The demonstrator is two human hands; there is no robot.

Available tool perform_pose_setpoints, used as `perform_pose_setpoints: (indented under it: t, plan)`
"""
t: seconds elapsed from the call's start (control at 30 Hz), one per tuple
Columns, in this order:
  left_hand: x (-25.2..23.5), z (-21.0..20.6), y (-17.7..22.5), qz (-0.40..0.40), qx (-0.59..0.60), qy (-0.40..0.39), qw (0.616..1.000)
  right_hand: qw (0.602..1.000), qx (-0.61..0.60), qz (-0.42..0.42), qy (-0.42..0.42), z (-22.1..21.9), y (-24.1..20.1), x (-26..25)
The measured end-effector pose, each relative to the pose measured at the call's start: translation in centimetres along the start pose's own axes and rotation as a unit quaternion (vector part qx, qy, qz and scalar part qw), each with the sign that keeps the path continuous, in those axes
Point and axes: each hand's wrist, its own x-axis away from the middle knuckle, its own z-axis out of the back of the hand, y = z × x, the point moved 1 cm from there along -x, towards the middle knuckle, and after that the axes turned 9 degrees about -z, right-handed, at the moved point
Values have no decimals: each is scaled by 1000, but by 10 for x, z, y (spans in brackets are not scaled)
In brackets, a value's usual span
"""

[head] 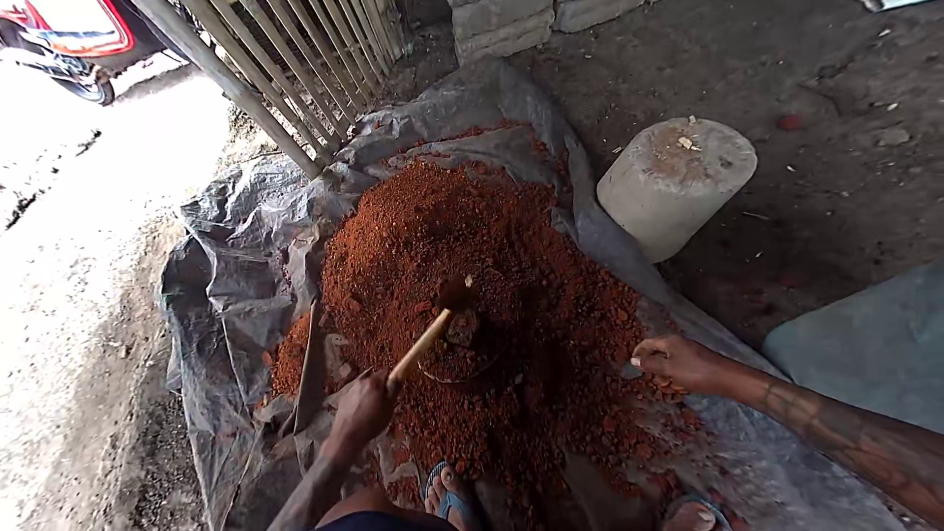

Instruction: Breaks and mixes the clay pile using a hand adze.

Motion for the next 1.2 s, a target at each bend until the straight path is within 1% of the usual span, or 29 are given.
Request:
perform_pose_setpoints:
  t: [0.07, 0.1, 0.17, 0.23, 0.27, 0.3, 0.33, 0.37, 0.4, 0.43, 0.47, 0.5, 0.57, 0.63, 0.67, 0.7, 0.73, 0.8, 0.87, 0.9, 0.93, 0.97, 1.0, 1.03, 1.07, 1.1, 1.13, 1.17, 1.2]
  plan:
    - [19, 39, 4, -80, 41, 125, 988, 1000, -2, 9, 0, 1, 0, 0]
    - [28, 54, 6, -142, 77, 215, 963, 1000, 0, 11, 0, -1, 2, -1]
    - [41, 82, 17, -268, 191, 341, 880, 1000, 6, 11, 4, -2, 5, -3]
    - [45, 96, 30, -354, 287, 391, 800, 1000, 3, 9, 7, -1, 5, -5]
    - [44, 92, 33, -374, 315, 399, 776, 1000, 1, 7, 8, 0, 3, -5]
    - [39, 78, 31, -370, 325, 398, 774, 1000, -1, 6, 9, 1, 0, -5]
    - [33, 53, 24, -342, 312, 389, 797, 1000, -3, 5, 8, 2, -3, -3]
    - [27, 22, 15, -288, 267, 363, 845, 1000, -4, 5, 6, 3, -4, -3]
    - [22, -10, 7, -209, 192, 296, 912, 1000, -4, 6, 4, 3, -5, -3]
    - [15, -35, 1, -115, 119, 159, 973, 1000, -1, 6, 2, 3, -4, -4]
    - [4, -52, -2, -26, 62, 14, 998, 1000, 3, 6, 1, 2, -2, -5]
    - [-6, -63, -5, 19, 24, -55, 998, 1000, 7, 5, -1, 1, 1, -5]
    - [-12, -48, -4, 30, -18, -56, 998, 1000, 9, 4, 4, 4, 4, -5]
    - [1, -15, 1, 5, -8, -2, 1000, 1000, 4, -2, -1, 4, 6, 0]
    - [8, 5, 3, -26, 13, 51, 998, 1000, -1, 2, 2, 5, 6, -1]
    - [16, 24, 3, -82, 48, 130, 987, 1000, -5, 7, 5, 5, 6, -1]
    - [23, 40, 4, -150, 97, 220, 959, 1000, -5, 9, 5, 4, 7, -1]
    - [37, 72, 18, -288, 253, 330, 863, 1000, -1, 8, 5, 1, 9, 0]
    - [46, 99, 35, -395, 351, 368, 765, 1000, -3, 4, 7, 2, 5, 1]
    - [48, 104, 40, -431, 379, 372, 730, 1000, -3, 1, 7, 2, 3, 1]
    - [47, 99, 42, -443, 394, 373, 713, 1000, -3, -1, 7, 2, 1, 1]
    - [44, 84, 40, -431, 392, 374, 721, 1000, -3, -2, 7, 1, 0, 1]
    - [38, 59, 31, -398, 362, 370, 757, 1000, -1, 2, 4, 0, 0, 0]
    - [32, 27, 18, -333, 293, 354, 823, 1000, 3, 5, 1, 0, 1, -1]
    - [28, -3, 8, -234, 182, 285, 912, 1000, 5, 8, -4, 0, 1, -1]
    - [19, -24, 3, -111, 83, 133, 981, 1000, 6, 8, -4, 0, 2, -3]
    - [4, -41, 0, -13, 21, -3, 1000, 1000, 6, 5, -5, -1, 4, -3]
    - [-8, -54, -4, 33, 0, -63, 997, 1000, 8, 0, -5, -1, 7, -2]
    - [-14, -53, -6, 46, -7, -71, 996, 1000, 9, 0, -2, 1, 7, -2]
